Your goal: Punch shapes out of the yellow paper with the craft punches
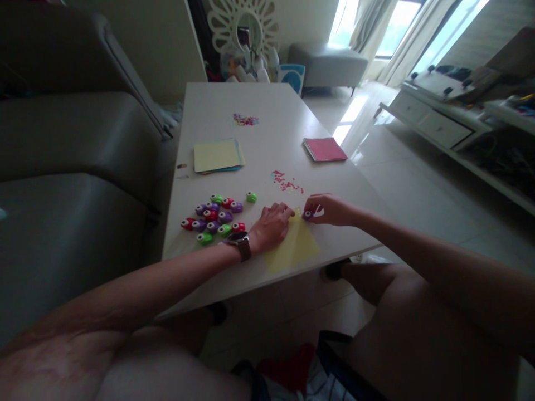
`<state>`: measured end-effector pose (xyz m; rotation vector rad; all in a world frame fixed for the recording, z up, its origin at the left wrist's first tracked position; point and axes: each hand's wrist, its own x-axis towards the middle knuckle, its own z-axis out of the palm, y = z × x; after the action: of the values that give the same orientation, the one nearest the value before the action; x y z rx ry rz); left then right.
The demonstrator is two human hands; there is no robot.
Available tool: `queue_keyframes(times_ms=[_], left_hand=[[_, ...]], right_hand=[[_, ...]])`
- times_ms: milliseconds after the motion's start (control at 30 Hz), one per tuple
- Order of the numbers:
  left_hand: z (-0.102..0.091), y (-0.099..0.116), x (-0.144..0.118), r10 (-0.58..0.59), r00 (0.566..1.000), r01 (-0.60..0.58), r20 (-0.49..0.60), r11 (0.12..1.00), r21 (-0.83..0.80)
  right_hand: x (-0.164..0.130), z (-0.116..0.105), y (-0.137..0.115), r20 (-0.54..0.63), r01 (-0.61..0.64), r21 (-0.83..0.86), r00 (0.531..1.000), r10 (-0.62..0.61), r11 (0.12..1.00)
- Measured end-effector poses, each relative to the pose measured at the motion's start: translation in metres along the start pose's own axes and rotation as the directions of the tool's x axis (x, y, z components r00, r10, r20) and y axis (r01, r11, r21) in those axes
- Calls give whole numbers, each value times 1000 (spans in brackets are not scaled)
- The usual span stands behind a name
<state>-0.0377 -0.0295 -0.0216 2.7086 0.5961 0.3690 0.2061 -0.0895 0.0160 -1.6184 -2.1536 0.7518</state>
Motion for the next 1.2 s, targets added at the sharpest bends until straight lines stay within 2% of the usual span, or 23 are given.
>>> queue_keyframes(times_ms=[467, 667, 833, 933, 1200], left_hand=[[2, -1, -1, 22, 999, -21, -23, 999, 40], [2, -2, -1, 37, 998, -34, -49, 997, 68], [4, -3, 1, 77, 996, -75, -39, 996, 49], [4, -3, 2, 77, 996, -75, -38, 996, 57], [6, -5, 1, 100, 993, -97, -65, 994, 46]], right_hand=[[1, 1, -2, 38, -39, 70, 999, 36, 997], [2, 2, -5, 63, -245, 253, 970, 236, 936], [2, 4, -2, 127, -326, 335, 945, 301, 884], [4, 6, 0, 128, -324, 369, 946, 298, 871], [10, 7, -1, 94, -233, 351, 972, 214, 907]])
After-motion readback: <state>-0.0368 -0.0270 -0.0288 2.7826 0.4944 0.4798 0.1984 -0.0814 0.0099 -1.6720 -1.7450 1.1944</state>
